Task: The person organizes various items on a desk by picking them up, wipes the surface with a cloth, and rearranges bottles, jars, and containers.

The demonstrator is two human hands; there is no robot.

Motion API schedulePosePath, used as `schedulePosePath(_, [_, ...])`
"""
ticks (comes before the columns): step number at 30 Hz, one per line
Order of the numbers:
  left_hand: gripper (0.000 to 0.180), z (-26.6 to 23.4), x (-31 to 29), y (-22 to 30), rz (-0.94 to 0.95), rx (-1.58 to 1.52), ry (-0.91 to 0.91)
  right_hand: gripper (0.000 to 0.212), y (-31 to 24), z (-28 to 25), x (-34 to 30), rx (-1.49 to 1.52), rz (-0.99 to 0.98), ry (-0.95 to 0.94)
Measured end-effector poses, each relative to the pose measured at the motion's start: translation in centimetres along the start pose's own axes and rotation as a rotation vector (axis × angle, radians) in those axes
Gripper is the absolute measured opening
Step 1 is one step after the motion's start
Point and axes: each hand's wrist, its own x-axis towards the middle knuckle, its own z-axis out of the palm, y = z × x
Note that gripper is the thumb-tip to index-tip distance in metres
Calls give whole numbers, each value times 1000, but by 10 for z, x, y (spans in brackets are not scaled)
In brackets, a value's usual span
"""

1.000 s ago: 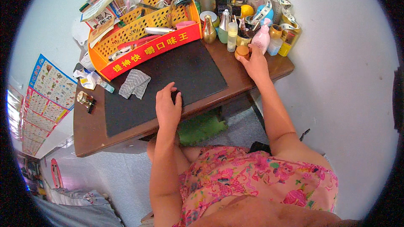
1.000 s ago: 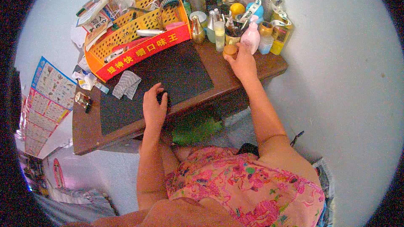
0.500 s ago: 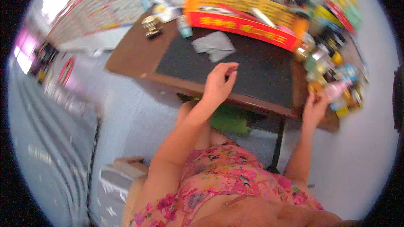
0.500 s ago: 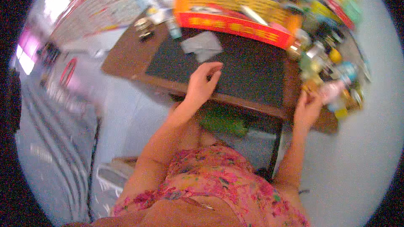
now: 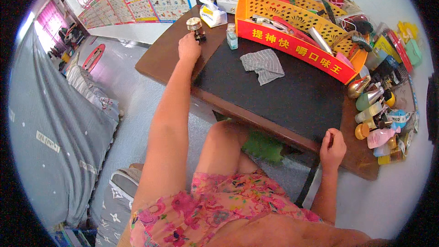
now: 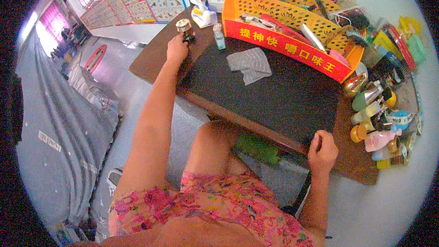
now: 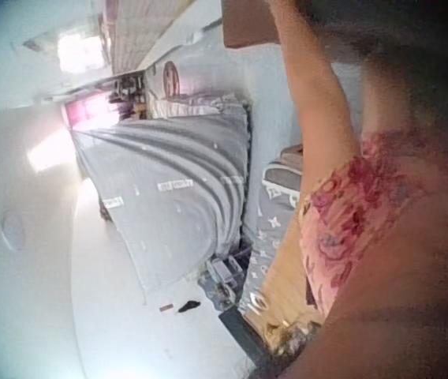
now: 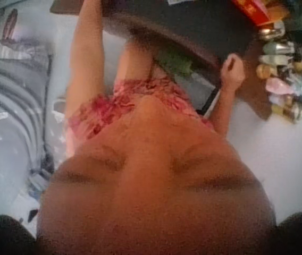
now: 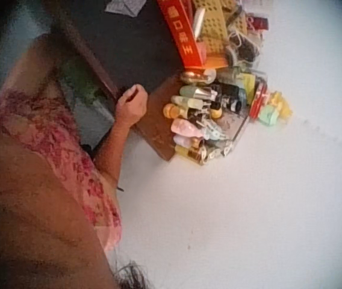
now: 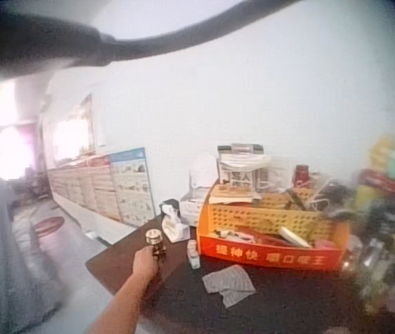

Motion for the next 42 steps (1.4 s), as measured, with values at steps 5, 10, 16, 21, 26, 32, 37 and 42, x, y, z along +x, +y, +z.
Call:
schedulePosePath(5, [34,-4,4,-5,-49,53,-167,9,-12,-4,2,-42,17,-29])
schedulePosePath(10, [26,-37,-47,57,222,-333,-99,7,-14,-6,10,-56,-50,18])
schedulePosePath(16, [38,-122,-150,202,488,-584,-327,24,-52,-2,28,96,-4,-177])
schedulePosePath(21, [51,-141,-191,278,737,-719,-525,38,-77,6,44,116,26,-224])
schedulePosePath(26, [55,-131,-202,293,645,-824,-486,37,-32,-6,59,86,235,-92])
schedulePosePath(32, [34,-82,-203,242,515,-702,-435,39,53,-19,108,-169,536,-92])
schedulePosePath(37, [22,-87,-206,243,573,-707,-345,36,78,1,115,-277,578,-140])
schedulePosePath(42, [20,-85,-208,243,595,-716,-310,36,94,15,110,-358,625,-116])
